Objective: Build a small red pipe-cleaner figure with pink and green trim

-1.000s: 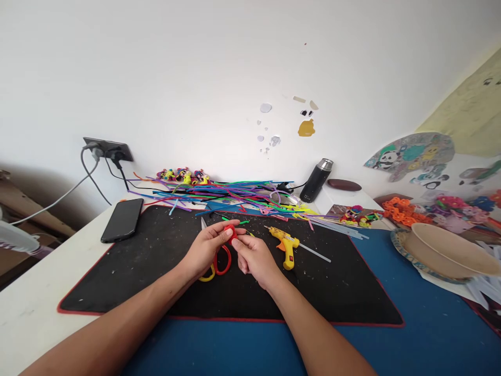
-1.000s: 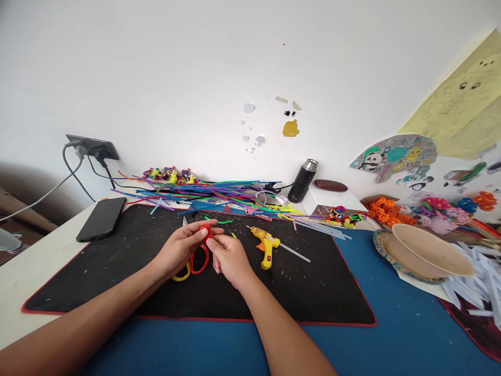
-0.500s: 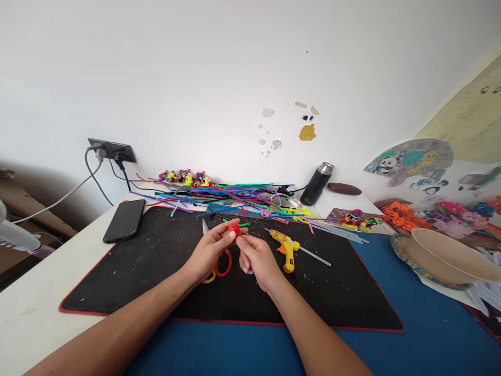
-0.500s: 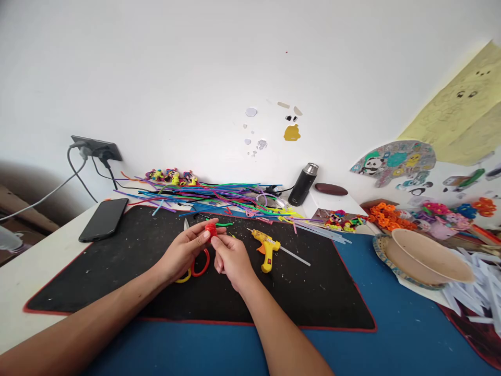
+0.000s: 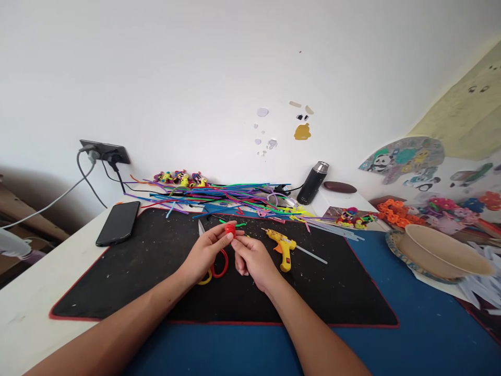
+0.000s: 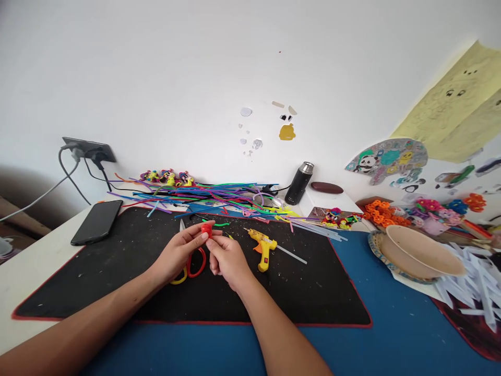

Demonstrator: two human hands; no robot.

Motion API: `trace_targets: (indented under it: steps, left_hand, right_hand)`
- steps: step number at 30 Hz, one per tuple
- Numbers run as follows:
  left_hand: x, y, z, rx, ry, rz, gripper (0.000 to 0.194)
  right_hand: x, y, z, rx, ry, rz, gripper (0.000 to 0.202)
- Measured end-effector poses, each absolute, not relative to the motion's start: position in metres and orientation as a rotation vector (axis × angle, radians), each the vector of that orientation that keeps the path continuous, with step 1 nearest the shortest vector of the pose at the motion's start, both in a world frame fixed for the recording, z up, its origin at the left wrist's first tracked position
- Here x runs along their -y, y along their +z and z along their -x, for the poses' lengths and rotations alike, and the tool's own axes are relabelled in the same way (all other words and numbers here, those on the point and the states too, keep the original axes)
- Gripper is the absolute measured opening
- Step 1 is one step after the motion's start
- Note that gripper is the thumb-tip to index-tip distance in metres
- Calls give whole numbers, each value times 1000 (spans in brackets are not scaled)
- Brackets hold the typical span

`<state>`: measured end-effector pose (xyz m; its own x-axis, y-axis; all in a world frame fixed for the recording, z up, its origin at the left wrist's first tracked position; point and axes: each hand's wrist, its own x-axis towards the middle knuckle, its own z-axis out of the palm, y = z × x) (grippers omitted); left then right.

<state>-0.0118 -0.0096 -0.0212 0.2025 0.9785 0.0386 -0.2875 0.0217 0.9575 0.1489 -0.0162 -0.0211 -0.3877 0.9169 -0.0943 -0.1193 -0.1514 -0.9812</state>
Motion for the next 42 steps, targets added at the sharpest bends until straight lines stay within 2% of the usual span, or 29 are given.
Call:
trace_targets:
  steps: [10,20,28,32,37,42]
  left_hand:
    - [9,-22,13,-884,1180,-1091,59]
    - [-1,-17,22,-920,1355,-939,68]
    - [1,-23,22,-894,1280,-1072,56]
    - [1,-24,22,-882,1270,-1084,55]
    - [3,-24,19,-903,1234,-1076,64]
    - [7,-26,15,-858,1116,-1152,88]
  right_hand:
    - [18,-20,-147,1366,1662,1054,44]
    - [16,-14,-152,1280,1598,1093,41]
    - [13,-16,-152,1240,1537,1084,38]
    - [13,-15,-151,1217,1529,1069,38]
    - [11,-15,-154,1133,1489,1070,38]
    - [8,-15,-157,1113,1494,1062,43]
